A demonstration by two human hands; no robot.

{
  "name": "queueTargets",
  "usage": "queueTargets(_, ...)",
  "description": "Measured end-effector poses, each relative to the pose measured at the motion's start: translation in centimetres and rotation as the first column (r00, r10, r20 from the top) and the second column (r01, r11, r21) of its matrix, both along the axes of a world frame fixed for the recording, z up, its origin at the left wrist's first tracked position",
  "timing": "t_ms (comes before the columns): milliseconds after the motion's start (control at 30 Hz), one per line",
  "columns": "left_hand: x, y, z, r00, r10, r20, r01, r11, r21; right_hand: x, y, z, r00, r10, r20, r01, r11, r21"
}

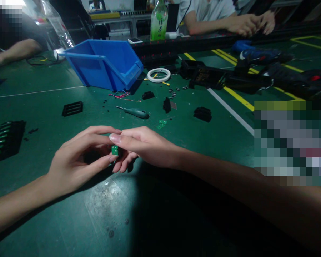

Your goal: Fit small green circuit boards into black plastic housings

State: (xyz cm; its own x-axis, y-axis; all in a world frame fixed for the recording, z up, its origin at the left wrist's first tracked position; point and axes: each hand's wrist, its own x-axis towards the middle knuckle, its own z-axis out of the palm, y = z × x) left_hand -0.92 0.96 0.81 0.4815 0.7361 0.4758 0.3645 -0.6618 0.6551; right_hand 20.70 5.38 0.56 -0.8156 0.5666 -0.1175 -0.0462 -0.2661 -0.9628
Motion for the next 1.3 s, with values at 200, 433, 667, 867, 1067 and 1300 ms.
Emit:
queueTargets(200, 0.04, 0.03, 0.03, 1.0, 0.001, 0.006, -0.001, 1.0, 0.016, -0.02, -0.05, 0.05, 1.0, -0.013, 0.008, 0.013, 1.0, -0.004)
queueTargets(433, -0.03, 0.1, -0.04, 1.0, 0.0, -0.01, 0.0, 1.0, 0.02, 0.01, -0.04, 0.16, 1.0, -0.002, 0.012, 0.001, 1.0, 0.008)
queueTargets(667, -0.01, 0.1, -0.08, 1.0, 0.011, -0.021, -0.011, 0.999, 0.032, -0.14, -0.18, 0.7, 0.999, -0.003, 0.04, 0.003, 1.0, -0.002)
queueTargets(867, -0.06, 0.05, -0.15, 1.0, 0.003, -0.002, -0.003, 1.0, 0.025, 0.0, -0.05, 0.55, 1.0, 0.011, 0.013, -0.011, 1.0, -0.012)
queueTargets(1067, -0.13, 0.05, -0.09, 1.0, -0.008, 0.003, 0.008, 1.0, 0.019, 0.23, 0.17, 0.02, 0.997, 0.023, -0.068, -0.027, 0.998, -0.054)
queueTargets(1300, -0.14, -0.01, -0.12, 1.0, -0.019, 0.021, 0.019, 1.0, -0.003, 0.17, 0.08, 0.06, 0.998, -0.003, -0.062, -0.003, 0.995, -0.098)
